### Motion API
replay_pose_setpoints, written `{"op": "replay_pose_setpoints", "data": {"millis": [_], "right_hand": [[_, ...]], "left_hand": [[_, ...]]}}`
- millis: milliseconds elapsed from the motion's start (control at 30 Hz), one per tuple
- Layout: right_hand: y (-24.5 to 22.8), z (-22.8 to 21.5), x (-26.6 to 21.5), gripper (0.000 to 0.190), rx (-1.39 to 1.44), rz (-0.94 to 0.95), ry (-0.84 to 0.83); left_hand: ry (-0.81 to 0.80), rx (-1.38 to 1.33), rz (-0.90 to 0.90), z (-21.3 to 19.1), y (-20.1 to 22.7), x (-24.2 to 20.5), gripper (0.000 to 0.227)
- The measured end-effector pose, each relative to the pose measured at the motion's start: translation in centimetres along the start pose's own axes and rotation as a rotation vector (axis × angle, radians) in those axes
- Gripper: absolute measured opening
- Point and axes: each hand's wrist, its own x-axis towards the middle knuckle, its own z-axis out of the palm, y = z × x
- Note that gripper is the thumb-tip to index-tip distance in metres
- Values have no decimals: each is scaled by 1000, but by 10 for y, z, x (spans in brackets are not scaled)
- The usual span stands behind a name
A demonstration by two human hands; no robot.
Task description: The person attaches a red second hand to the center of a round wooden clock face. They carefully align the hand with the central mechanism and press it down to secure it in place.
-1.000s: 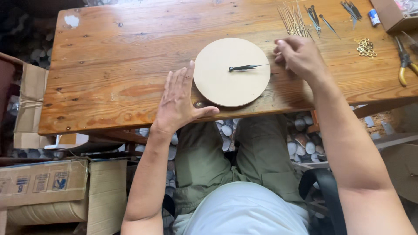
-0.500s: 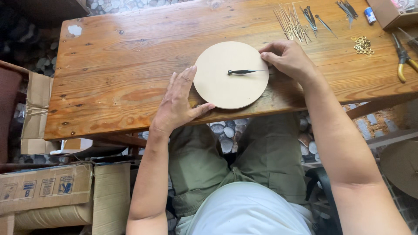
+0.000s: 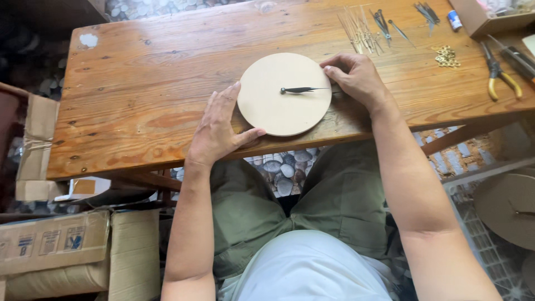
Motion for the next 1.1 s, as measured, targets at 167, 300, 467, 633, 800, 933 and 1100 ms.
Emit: {"op": "replay_pose_setpoints", "data": {"millis": [167, 300, 467, 633, 800, 933, 1100], "right_hand": [[7, 1, 3, 17, 5, 18, 39], [-15, -9, -6, 20, 216, 124, -18], [-7, -82, -27, 10, -230, 135, 170], [54, -169, -39, 5, -679, 137, 371], [107, -212, -44, 14, -750, 222, 297], [106, -208, -44, 17, -745, 254, 259], [98, -201, -42, 18, -795, 251, 246]], "left_hand": [[-1, 19, 27, 0, 0, 0, 106], [-7, 26, -2, -2, 3, 1, 106], [28, 33, 26, 3, -1, 0, 105], [26, 44, 19, 3, -1, -1, 106], [29, 41, 36, 2, -1, 0, 104], [20, 42, 30, 1, -1, -1, 104], [27, 28, 33, 3, -3, 0, 104]]}}
